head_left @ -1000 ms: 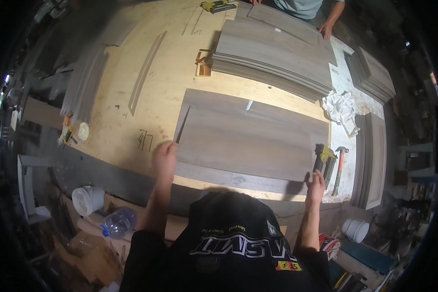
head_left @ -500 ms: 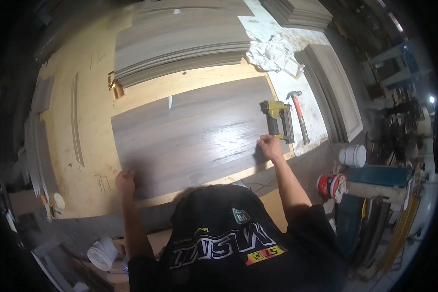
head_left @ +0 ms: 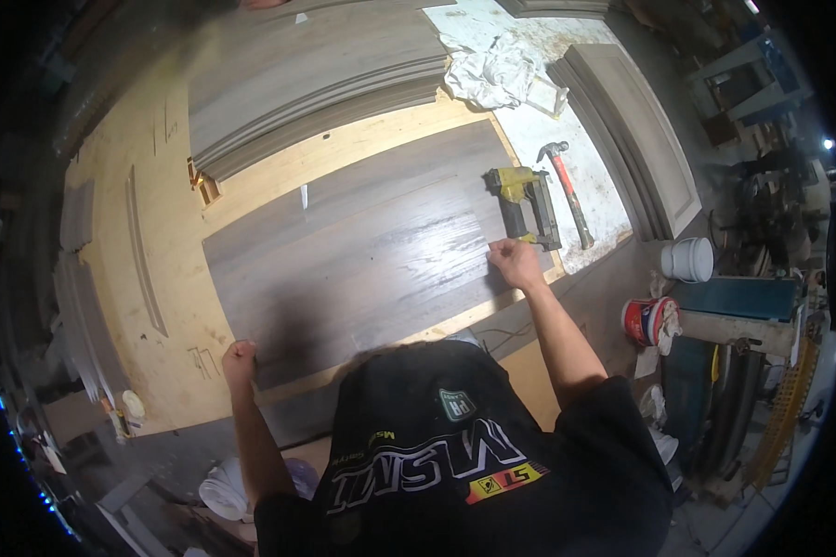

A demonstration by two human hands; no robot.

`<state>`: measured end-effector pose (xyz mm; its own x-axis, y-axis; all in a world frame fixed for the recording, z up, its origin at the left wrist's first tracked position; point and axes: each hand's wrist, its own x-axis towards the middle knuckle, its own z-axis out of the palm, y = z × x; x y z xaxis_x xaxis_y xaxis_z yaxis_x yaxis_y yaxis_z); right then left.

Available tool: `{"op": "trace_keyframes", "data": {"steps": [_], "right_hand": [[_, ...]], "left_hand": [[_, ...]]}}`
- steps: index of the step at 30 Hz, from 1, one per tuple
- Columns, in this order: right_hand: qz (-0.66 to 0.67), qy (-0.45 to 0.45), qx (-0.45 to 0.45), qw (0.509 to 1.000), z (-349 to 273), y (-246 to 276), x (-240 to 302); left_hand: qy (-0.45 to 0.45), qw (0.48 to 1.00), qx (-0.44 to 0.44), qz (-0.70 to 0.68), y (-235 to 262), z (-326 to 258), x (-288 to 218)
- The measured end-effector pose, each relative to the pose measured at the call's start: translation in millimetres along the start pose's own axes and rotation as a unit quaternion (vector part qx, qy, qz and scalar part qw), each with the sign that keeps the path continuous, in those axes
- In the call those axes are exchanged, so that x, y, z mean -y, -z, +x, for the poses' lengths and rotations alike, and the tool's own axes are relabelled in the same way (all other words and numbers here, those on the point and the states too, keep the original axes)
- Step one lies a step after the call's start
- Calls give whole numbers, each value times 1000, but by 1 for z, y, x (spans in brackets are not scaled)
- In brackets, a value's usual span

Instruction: Assembling wooden furniture panels using a pneumatic staple gun, hammer, and wood glue.

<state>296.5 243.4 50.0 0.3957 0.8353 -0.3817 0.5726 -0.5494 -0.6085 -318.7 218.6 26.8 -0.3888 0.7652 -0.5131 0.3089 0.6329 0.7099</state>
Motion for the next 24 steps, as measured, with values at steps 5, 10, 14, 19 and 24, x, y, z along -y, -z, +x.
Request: {"op": "trace_keyframes", "data": {"steps": [5, 10, 14, 19, 24], "right_hand": [[-23, 17, 17, 999, -14, 4, -4], [-5, -5, -5, 1000, -21, 1, -5], [34, -29, -6, 999, -26, 4, -1], [39, 34, -95, 994, 0, 14, -2], [2, 109, -223, 969, 46, 26, 7]], "left_hand": [[-38, 994, -36, 101, 7, -25, 30], [19, 994, -43, 100, 1, -39, 21], [31, 997, -53, 45, -4, -42, 21], [-52, 978, -90, 179, -14, -45, 30], [-162, 952, -78, 249, -40, -46, 2]]}}
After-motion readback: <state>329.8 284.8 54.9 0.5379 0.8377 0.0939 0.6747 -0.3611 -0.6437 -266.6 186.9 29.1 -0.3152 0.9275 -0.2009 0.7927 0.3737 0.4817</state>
